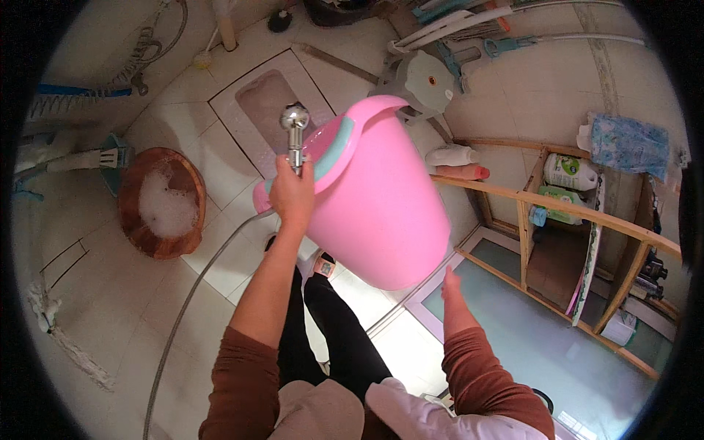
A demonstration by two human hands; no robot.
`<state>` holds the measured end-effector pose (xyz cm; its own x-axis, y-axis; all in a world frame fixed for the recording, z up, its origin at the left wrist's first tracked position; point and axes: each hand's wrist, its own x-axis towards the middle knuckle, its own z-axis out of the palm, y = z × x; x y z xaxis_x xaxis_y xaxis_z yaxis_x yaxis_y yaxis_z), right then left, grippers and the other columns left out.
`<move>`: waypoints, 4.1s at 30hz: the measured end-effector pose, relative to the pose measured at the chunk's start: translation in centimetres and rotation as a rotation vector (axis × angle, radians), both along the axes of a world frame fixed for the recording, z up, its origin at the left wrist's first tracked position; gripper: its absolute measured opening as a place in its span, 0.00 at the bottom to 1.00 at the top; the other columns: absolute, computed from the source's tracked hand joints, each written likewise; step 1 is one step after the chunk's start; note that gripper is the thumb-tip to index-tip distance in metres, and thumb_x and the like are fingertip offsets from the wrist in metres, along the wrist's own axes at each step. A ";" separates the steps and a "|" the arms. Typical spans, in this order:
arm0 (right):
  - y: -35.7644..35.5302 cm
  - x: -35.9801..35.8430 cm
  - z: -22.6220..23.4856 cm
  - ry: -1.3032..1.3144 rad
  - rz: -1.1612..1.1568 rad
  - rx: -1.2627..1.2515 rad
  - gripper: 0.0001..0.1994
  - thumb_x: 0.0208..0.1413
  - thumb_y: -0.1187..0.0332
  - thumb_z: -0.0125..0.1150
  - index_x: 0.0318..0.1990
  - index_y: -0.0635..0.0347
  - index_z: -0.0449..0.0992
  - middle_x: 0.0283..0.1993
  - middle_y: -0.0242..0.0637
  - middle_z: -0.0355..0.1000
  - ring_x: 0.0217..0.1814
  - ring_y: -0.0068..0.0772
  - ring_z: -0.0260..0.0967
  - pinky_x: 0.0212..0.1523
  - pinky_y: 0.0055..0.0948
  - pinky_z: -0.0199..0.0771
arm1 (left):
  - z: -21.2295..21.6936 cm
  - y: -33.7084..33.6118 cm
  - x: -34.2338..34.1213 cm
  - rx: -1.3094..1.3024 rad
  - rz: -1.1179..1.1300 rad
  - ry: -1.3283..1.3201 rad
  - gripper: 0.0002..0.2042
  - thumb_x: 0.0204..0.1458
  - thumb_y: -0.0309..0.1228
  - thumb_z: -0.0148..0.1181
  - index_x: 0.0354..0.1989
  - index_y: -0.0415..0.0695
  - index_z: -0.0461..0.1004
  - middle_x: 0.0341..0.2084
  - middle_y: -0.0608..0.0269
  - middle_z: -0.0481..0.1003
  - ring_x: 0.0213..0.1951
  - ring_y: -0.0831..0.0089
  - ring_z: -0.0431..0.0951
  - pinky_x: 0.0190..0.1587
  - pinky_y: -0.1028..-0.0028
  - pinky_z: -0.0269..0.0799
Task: The person retrieves a pink plastic basin from a shelf, fills it with water from a shower head, and scrubs the interior with a sponge. The person then rinses the basin and places it on the floor.
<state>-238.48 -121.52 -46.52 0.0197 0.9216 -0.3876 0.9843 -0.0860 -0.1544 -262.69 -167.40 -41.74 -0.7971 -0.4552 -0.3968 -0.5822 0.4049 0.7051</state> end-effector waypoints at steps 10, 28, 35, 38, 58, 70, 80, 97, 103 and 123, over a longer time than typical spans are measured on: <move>-6.0 -0.6 0.0 0.496 -0.207 -0.446 0.16 0.53 0.48 0.55 0.35 0.49 0.73 0.30 0.23 0.70 0.31 0.24 0.65 0.30 0.28 0.65 | 0.8 -0.5 0.3 -0.069 0.049 -0.002 0.19 0.48 0.46 0.57 0.30 0.40 0.67 0.22 0.52 0.73 0.28 0.54 0.74 0.32 0.60 0.66; -18.3 -14.6 14.4 0.617 0.486 -0.539 0.10 0.55 0.67 0.58 0.25 0.54 0.65 0.20 0.22 0.60 0.21 0.15 0.57 0.25 0.20 0.65 | -8.8 -18.4 -10.1 -0.072 0.116 0.115 0.24 0.45 0.47 0.57 0.31 0.33 0.70 0.25 0.42 0.73 0.31 0.49 0.74 0.35 0.59 0.67; -20.7 -16.9 15.4 0.592 0.511 -0.545 0.07 0.54 0.67 0.59 0.29 0.57 0.68 0.21 0.24 0.66 0.21 0.15 0.62 0.25 0.19 0.67 | -10.9 -21.0 -10.8 -0.049 0.142 -0.034 0.25 0.45 0.48 0.56 0.34 0.32 0.70 0.29 0.41 0.74 0.36 0.48 0.75 0.40 0.59 0.67; -21.4 -17.2 15.7 0.589 0.508 -0.544 0.07 0.54 0.67 0.59 0.30 0.57 0.68 0.21 0.25 0.67 0.21 0.15 0.63 0.25 0.19 0.67 | -11.4 -21.6 -10.6 -0.059 0.136 -0.035 0.26 0.46 0.48 0.56 0.34 0.31 0.70 0.29 0.41 0.74 0.36 0.48 0.75 0.40 0.59 0.67; -12.2 -4.8 7.2 0.411 0.304 -0.581 0.05 0.54 0.69 0.56 0.34 0.59 0.69 0.28 0.27 0.67 0.32 0.21 0.67 0.36 0.26 0.76 | -5.0 -11.7 -3.0 0.139 -0.034 0.097 0.21 0.47 0.47 0.59 0.34 0.38 0.72 0.25 0.51 0.74 0.30 0.60 0.75 0.35 0.65 0.67; -1.9 4.5 0.0 0.427 0.254 -0.651 0.08 0.57 0.68 0.51 0.41 0.60 0.68 0.32 0.30 0.65 0.33 0.24 0.66 0.38 0.37 0.79 | 4.3 1.1 4.7 -0.053 -0.072 0.099 0.19 0.48 0.47 0.58 0.29 0.41 0.67 0.22 0.56 0.73 0.27 0.61 0.73 0.32 0.65 0.66; -3.5 7.0 14.7 1.027 0.179 -0.988 0.27 0.63 0.55 0.40 0.65 0.59 0.47 0.58 0.42 0.61 0.54 0.39 0.64 0.46 0.36 0.70 | 14.2 20.1 21.5 0.257 -0.441 0.195 0.15 0.49 0.41 0.60 0.29 0.42 0.66 0.15 0.57 0.69 0.19 0.61 0.72 0.23 0.64 0.65; 16.0 28.4 9.5 0.614 0.226 -0.418 0.32 0.46 0.66 0.64 0.56 0.67 0.57 0.50 0.47 0.66 0.51 0.37 0.65 0.48 0.33 0.67 | 11.9 25.8 38.6 0.397 -0.811 -0.086 0.15 0.52 0.38 0.58 0.37 0.41 0.62 0.18 0.62 0.65 0.20 0.76 0.65 0.25 0.73 0.63; 17.9 32.9 5.1 0.541 -0.011 -0.460 0.31 0.45 0.71 0.64 0.57 0.66 0.57 0.51 0.45 0.65 0.52 0.38 0.65 0.48 0.35 0.67 | 11.8 27.4 39.7 0.338 -1.050 -0.141 0.19 0.54 0.40 0.51 0.48 0.41 0.59 0.27 0.46 0.71 0.32 0.47 0.73 0.34 0.57 0.66; -3.7 20.7 14.2 1.033 0.060 -1.133 0.22 0.56 0.71 0.54 0.57 0.58 0.58 0.51 0.38 0.65 0.52 0.31 0.64 0.50 0.35 0.67 | 9.6 27.3 39.0 0.400 -1.081 0.221 0.12 0.49 0.26 0.51 0.42 0.38 0.69 0.38 0.45 0.71 0.40 0.50 0.72 0.41 0.60 0.68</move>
